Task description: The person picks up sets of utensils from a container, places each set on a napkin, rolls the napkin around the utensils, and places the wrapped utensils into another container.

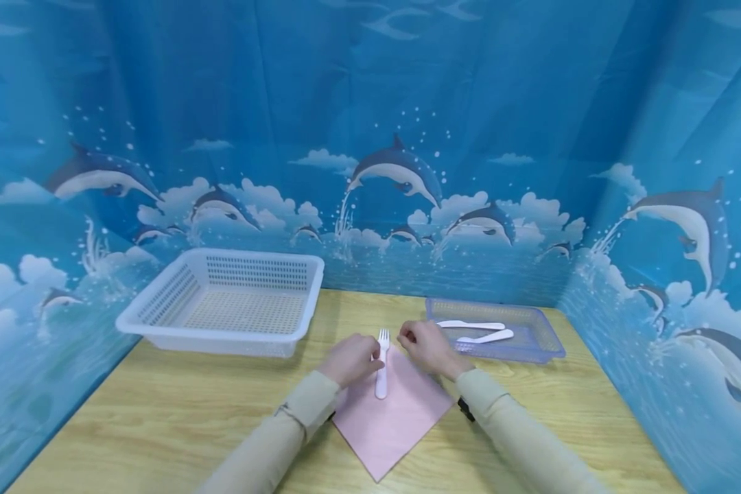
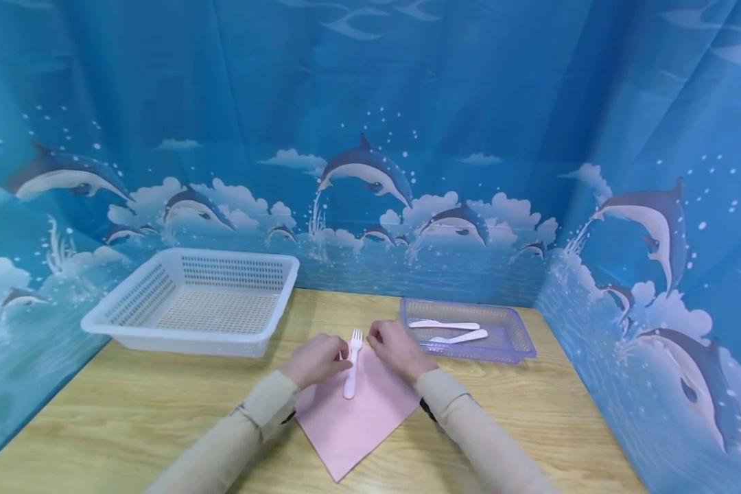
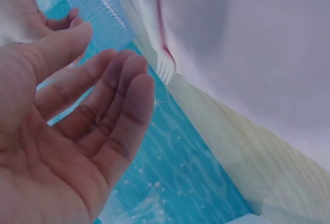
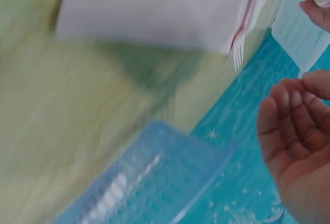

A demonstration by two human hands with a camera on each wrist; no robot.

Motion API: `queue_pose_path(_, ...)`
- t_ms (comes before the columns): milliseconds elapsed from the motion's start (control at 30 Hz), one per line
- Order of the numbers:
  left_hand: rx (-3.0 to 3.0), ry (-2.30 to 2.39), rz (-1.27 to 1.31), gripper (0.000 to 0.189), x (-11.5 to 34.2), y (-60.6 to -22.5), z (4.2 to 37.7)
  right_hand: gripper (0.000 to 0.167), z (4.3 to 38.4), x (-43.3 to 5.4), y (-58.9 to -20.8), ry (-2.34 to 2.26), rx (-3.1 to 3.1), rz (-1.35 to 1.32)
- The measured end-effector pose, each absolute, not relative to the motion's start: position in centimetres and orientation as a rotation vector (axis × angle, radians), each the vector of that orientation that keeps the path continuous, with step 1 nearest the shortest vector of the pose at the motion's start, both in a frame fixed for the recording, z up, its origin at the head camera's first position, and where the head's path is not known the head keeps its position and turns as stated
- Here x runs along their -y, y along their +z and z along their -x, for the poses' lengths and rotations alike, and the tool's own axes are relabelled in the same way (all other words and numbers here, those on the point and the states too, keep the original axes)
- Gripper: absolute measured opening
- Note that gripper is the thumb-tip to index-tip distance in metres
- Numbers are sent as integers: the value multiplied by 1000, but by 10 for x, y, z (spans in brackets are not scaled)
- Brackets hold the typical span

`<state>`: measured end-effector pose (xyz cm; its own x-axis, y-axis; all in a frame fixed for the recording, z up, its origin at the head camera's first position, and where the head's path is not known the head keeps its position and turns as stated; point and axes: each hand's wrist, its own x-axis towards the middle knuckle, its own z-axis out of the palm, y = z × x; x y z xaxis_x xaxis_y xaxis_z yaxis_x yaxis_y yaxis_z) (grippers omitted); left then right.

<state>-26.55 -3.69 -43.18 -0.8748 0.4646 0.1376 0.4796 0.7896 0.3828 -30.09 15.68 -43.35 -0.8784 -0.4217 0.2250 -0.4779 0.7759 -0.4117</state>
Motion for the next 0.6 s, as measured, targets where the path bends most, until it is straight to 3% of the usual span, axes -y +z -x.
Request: queue_pose_path(600,2803,-625,634,14,-11,-431,280,8,326,-221,-418,358,2748,-842)
